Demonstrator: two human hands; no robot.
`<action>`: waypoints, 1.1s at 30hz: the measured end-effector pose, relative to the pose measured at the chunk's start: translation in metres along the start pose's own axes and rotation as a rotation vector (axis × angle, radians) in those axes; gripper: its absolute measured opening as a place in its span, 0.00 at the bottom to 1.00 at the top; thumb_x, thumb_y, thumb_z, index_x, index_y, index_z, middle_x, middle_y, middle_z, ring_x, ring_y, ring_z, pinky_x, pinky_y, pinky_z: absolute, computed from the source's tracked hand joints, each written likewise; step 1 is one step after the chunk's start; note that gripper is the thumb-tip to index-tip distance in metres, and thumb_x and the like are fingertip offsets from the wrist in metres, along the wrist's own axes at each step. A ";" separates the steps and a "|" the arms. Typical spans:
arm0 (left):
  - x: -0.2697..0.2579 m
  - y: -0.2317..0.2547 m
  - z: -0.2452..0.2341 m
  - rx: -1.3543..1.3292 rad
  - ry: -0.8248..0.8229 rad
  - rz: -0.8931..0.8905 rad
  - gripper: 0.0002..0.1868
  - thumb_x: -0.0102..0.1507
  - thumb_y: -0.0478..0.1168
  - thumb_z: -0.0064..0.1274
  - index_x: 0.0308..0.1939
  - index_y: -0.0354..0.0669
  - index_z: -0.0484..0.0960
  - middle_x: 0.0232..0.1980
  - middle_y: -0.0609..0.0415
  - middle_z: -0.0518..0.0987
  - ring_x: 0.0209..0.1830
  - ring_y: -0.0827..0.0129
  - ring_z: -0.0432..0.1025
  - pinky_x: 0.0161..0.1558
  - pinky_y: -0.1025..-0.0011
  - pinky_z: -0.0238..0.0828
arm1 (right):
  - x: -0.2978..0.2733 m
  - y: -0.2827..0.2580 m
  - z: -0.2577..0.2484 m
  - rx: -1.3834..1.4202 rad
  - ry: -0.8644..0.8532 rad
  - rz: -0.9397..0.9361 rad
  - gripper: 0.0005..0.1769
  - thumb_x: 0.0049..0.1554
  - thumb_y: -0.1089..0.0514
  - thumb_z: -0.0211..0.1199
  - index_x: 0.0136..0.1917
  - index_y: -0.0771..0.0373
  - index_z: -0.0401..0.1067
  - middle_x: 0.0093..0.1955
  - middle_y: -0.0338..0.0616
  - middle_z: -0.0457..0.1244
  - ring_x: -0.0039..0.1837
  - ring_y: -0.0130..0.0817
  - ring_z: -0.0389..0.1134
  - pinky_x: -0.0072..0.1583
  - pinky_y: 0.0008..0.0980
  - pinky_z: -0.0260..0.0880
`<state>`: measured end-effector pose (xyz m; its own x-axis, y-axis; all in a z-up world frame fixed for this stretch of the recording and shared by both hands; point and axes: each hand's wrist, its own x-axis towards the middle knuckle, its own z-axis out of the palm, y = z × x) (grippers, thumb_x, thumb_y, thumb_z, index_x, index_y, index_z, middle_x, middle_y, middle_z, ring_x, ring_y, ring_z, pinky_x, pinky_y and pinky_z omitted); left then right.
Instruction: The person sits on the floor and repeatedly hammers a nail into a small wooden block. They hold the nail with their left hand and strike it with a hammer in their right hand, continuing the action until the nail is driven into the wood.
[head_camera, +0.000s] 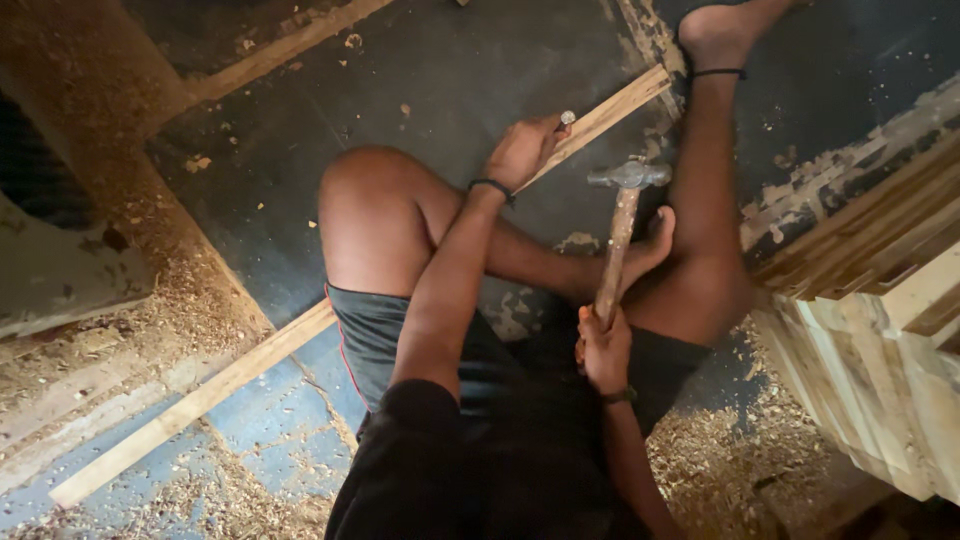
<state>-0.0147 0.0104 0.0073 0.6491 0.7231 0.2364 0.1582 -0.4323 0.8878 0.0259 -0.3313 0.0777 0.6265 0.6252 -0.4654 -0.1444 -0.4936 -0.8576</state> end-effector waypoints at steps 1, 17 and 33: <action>0.001 0.001 -0.001 0.011 -0.014 -0.004 0.08 0.67 0.37 0.45 0.47 0.38 0.77 0.45 0.35 0.81 0.47 0.39 0.75 0.46 0.51 0.71 | -0.001 -0.001 0.000 -0.009 0.012 -0.023 0.14 0.62 0.52 0.62 0.51 0.62 0.62 0.31 0.37 0.56 0.23 0.23 0.54 0.25 0.27 0.54; 0.003 0.003 -0.002 0.039 -0.028 0.088 0.09 0.67 0.37 0.47 0.46 0.37 0.80 0.39 0.33 0.80 0.40 0.38 0.76 0.41 0.49 0.71 | -0.012 -0.095 -0.011 0.079 0.129 -0.294 0.14 0.65 0.63 0.62 0.60 0.66 0.62 0.31 0.33 0.58 0.28 0.21 0.57 0.29 0.24 0.55; 0.001 -0.010 0.006 0.038 -0.081 -0.018 0.11 0.65 0.39 0.48 0.49 0.42 0.82 0.38 0.34 0.79 0.39 0.38 0.75 0.37 0.50 0.72 | 0.026 -0.092 -0.009 -0.808 0.301 -0.458 0.33 0.69 0.49 0.62 0.79 0.63 0.55 0.54 0.65 0.68 0.56 0.58 0.72 0.57 0.52 0.71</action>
<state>-0.0111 0.0118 -0.0042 0.7035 0.6859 0.1862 0.1980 -0.4408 0.8755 0.0620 -0.2750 0.1465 0.6767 0.7348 0.0473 0.6601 -0.5769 -0.4810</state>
